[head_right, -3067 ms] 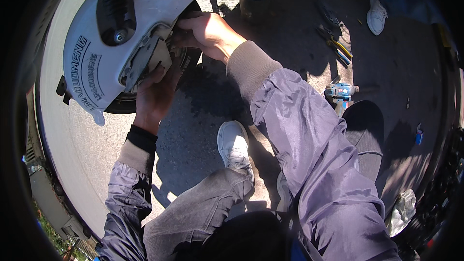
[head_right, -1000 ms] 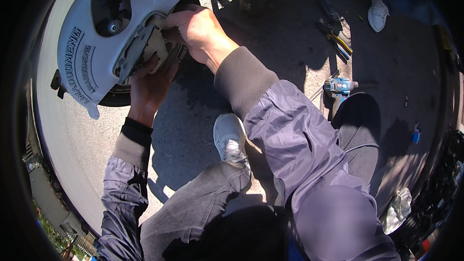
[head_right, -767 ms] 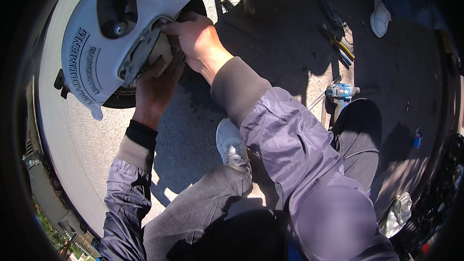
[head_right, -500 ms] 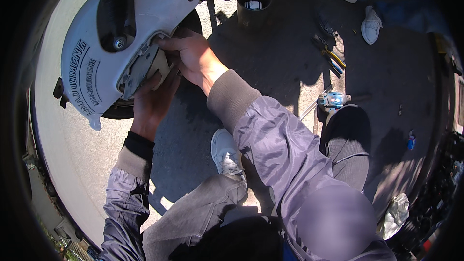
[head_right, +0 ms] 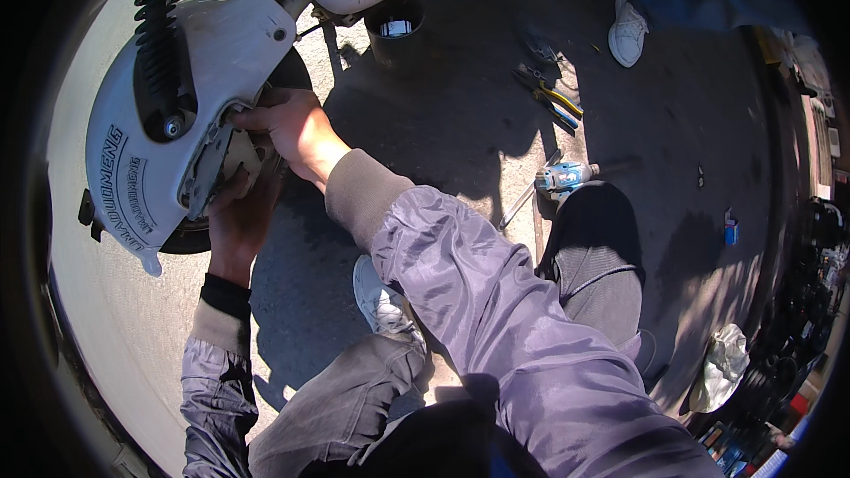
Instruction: The person uses a cordless impact driver to remove and reinstall screws on the rear fender and footrest of a white scooter. They then attach a small plastic cover and connect a brake cable by hand, securing it to the rear brake assembly.
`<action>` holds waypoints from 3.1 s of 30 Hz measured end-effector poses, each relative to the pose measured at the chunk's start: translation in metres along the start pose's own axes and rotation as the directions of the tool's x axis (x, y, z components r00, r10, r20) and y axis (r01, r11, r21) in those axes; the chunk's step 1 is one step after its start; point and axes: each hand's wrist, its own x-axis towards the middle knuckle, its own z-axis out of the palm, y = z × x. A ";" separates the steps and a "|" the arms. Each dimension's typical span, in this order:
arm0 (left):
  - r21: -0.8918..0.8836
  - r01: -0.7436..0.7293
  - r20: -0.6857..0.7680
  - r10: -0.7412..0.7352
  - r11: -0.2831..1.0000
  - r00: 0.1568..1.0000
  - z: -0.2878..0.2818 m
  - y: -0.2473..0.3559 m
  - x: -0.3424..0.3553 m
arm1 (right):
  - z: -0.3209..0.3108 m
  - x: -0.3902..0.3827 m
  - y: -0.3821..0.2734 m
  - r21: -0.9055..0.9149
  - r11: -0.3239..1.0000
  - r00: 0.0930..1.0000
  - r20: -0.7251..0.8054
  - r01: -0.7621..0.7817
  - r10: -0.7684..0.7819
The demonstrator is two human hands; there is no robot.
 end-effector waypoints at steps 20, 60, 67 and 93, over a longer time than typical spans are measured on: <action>0.041 0.014 -0.082 -0.011 0.999 0.997 -0.016 0.004 0.000 | -0.035 0.046 -0.039 0.253 0.958 0.990 0.000 0.135 -0.140; -0.047 -0.003 -0.101 -0.002 0.999 0.995 0.001 -0.005 -0.002 | -0.033 0.051 -0.048 0.149 0.953 0.961 -0.121 0.264 -0.248; -0.031 0.030 -0.073 -0.032 0.999 0.997 -0.005 -0.004 0.000 | -0.038 0.045 -0.046 0.082 0.980 0.961 -0.226 0.180 -0.158; -0.053 0.011 -0.012 -0.012 0.999 1.000 -0.002 -0.005 0.000 | -0.010 0.053 -0.036 0.299 0.948 0.970 -0.239 0.109 -0.036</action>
